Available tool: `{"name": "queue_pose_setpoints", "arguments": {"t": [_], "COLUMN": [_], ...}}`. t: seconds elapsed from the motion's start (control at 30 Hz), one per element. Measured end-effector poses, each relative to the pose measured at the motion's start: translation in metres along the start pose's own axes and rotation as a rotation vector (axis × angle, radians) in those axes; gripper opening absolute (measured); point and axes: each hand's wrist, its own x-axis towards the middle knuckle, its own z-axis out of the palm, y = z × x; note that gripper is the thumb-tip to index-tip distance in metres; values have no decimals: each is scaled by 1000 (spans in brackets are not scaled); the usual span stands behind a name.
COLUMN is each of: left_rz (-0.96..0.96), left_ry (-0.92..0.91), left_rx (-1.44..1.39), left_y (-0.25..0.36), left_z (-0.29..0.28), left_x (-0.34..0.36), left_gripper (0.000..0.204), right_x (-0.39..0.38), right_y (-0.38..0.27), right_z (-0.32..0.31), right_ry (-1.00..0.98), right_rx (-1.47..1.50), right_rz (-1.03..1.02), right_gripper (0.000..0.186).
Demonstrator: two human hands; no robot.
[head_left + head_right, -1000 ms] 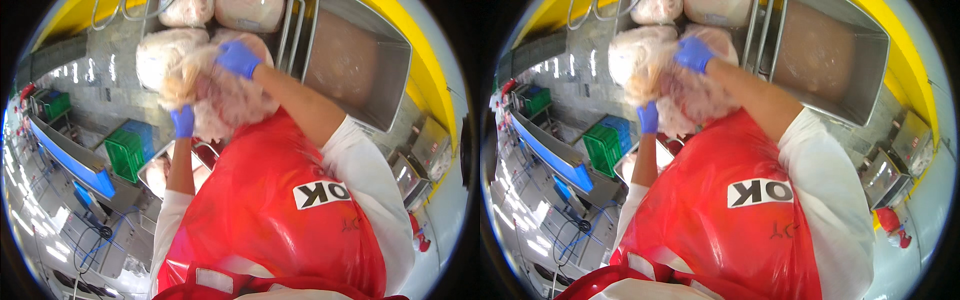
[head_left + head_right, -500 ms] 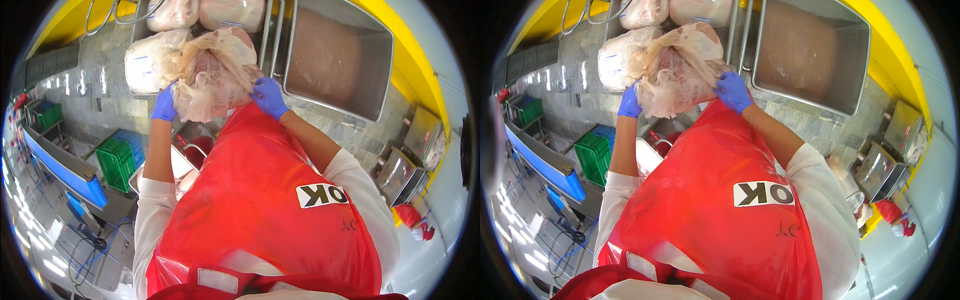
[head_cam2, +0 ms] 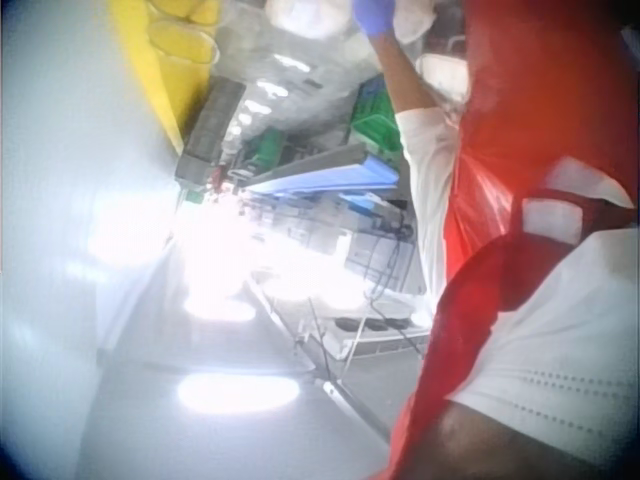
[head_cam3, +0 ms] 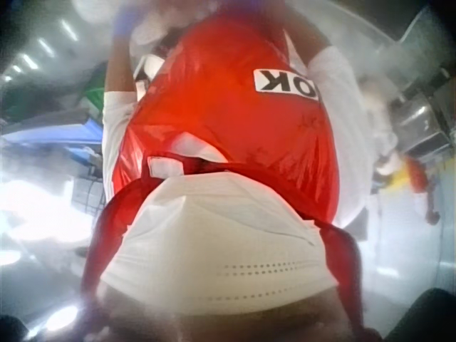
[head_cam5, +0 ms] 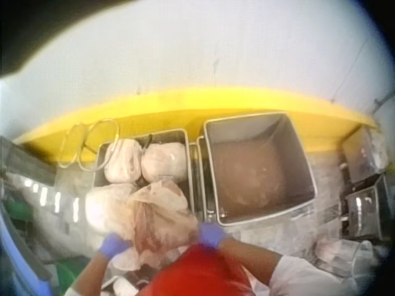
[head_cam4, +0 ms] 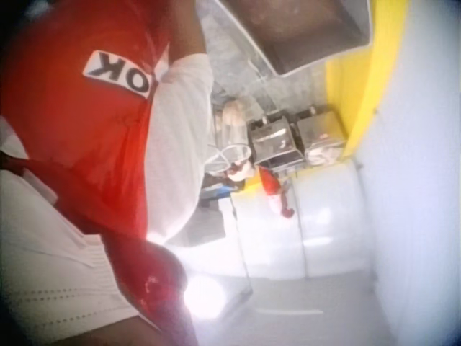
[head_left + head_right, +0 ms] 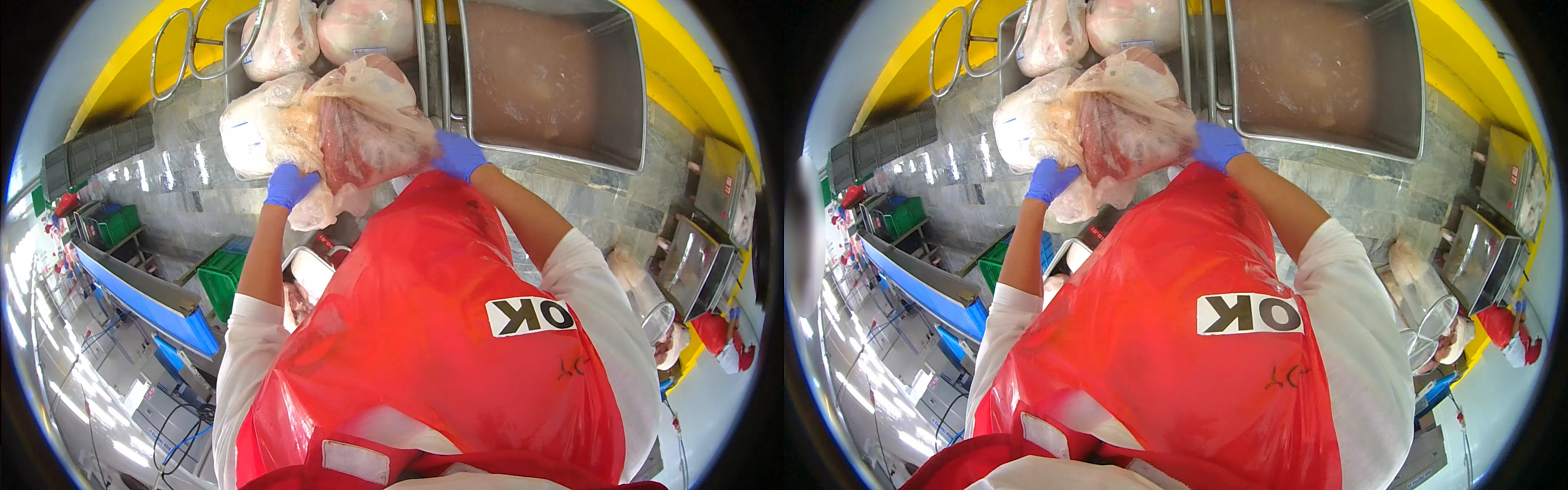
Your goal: The person removes vacuum-sealed meat portions from a metal tray, cuts open the plastic packaging with a knife, and trims excess fat and connective tissue from the meat. The trimmed pieces are placed into a second metal tray.
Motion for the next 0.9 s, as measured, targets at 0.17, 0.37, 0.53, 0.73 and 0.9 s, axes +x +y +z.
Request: {"name": "queue_pose_setpoints", "arguments": {"t": [0.17,0.37,0.53,0.73,0.9], "left_rz": [-62,-145,-371,-302,-25], "left_ry": [163,286,58,302,561], "left_rx": [-284,-1132,-1564,-1321,-580], "left_y": [-42,-6,7,12,7], "left_z": [55,51,33,58,94], "left_x": [-7,-30,-46,-48,-42], "left_gripper": [52,42,38,42,46], "right_x": [4,-24,-11,-25,21], "right_y": [78,13,-25,17,24], "right_z": [5,-42,-9,25,-38], "right_ry": [-64,-266,211,-48,-261], "right_rx": [-139,-172,86,412,422], "right_rz": [234,-23,-656,-32,147], "right_gripper": [38,40,34,48,63]}}
